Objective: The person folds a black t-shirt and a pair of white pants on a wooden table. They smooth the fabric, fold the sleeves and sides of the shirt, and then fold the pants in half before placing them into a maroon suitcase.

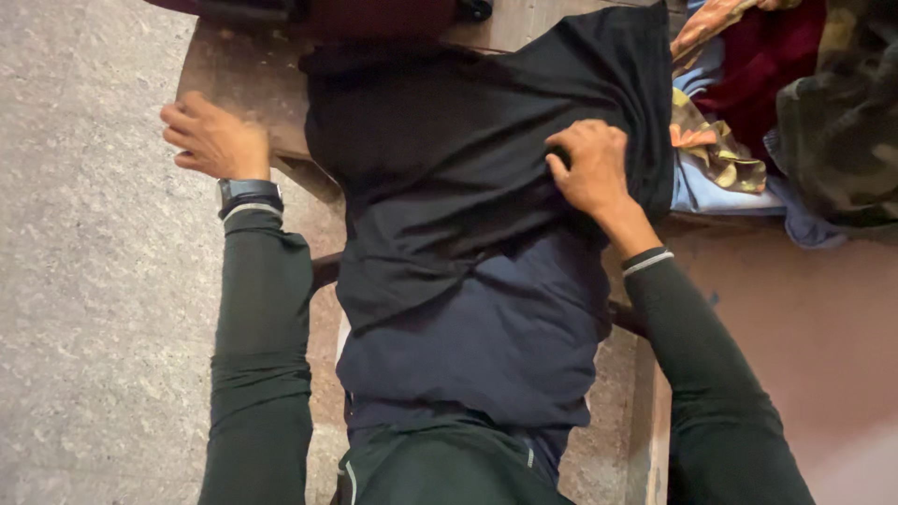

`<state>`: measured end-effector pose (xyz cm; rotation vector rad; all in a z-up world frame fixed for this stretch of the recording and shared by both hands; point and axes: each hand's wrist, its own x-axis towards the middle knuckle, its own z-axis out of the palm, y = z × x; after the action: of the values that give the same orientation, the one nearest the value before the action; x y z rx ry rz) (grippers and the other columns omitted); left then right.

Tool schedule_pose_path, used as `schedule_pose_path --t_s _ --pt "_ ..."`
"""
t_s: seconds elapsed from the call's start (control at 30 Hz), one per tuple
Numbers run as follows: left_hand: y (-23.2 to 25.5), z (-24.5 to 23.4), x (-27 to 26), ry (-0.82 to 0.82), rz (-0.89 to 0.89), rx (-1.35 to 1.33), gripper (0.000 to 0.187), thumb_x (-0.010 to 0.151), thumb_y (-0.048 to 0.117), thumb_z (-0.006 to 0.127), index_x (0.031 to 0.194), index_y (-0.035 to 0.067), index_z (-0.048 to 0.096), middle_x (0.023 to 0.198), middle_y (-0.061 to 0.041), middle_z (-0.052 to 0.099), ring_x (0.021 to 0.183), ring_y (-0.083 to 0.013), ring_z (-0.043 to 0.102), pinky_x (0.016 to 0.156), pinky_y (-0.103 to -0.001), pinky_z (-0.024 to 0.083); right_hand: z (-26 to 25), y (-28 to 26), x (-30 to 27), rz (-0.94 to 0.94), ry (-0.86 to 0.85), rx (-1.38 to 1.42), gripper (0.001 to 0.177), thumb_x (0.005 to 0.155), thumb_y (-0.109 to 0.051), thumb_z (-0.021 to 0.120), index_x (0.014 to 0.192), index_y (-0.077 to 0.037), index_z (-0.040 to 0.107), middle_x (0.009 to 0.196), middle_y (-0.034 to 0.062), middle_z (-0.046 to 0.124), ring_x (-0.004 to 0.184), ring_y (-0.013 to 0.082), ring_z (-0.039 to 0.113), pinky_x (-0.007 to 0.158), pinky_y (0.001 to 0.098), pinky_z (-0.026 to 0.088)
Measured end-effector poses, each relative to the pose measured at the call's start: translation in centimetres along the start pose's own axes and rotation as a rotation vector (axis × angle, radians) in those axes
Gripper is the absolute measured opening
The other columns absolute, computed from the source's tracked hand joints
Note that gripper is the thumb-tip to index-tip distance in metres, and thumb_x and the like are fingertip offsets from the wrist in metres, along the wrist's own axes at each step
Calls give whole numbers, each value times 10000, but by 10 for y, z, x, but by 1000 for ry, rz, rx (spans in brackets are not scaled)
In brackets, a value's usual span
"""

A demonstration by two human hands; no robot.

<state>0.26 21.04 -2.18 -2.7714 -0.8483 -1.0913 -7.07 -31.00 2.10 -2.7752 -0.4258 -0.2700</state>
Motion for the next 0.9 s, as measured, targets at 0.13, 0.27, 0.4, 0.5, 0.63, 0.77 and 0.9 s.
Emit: schedule_pose_path --t_s 0.13,0.27,0.4,0.5,0.63,0.77,0.9 --pt "15 -19 5 -193 44 -355 432 749 161 799 1146 77 653 1074 -115 721 1039 -323 660 871 -569 442 -19 -30 -7 -68 -33 60 243 813 -165 807 1053 -159 772 1157 13 726 1237 268 594 1032 454 444" --pt "64 -53 1 -240 297 -640 176 877 127 727 1046 80 723 945 -86 746 953 -308 696 839 -458 504 -25 -44 -9 -223 131 -74 243 721 -176 841 959 -157 796 1144 59 742 1199 311 603 952 456 434" --pt "115 -100 -29 -498 518 -1065 132 890 198 752 878 70 723 857 -107 721 753 -294 716 683 -409 555 -12 -33 -7 -145 87 183 130 758 -146 852 871 -132 789 1032 46 764 1036 265 690 891 402 523" --pt "139 -130 -64 -778 744 -1052 190 870 287 791 849 105 741 812 -81 719 754 -305 708 673 -411 536 -3 -15 -1 131 108 605 86 848 -123 832 904 -79 784 926 33 771 860 176 716 798 321 568" --pt "150 -141 -91 -735 1006 -899 244 880 309 795 1013 119 717 1042 -53 706 1055 -282 640 884 -433 489 -8 28 -4 402 462 745 105 966 -105 755 956 -7 717 865 35 712 744 94 664 700 272 551" --pt "150 -131 -97 -635 897 -708 598 824 422 773 1303 96 626 1351 -109 576 1289 -328 475 999 -529 387 3 68 -35 628 775 423 215 1045 -167 673 930 12 635 861 100 655 770 240 622 704 385 522" --pt "153 -103 -107 -549 870 -612 759 885 602 678 1441 107 531 1503 -147 477 1390 -369 381 1061 -618 319 39 66 -76 664 858 101 189 1033 -178 652 1018 3 601 1000 160 631 982 390 578 905 488 441"
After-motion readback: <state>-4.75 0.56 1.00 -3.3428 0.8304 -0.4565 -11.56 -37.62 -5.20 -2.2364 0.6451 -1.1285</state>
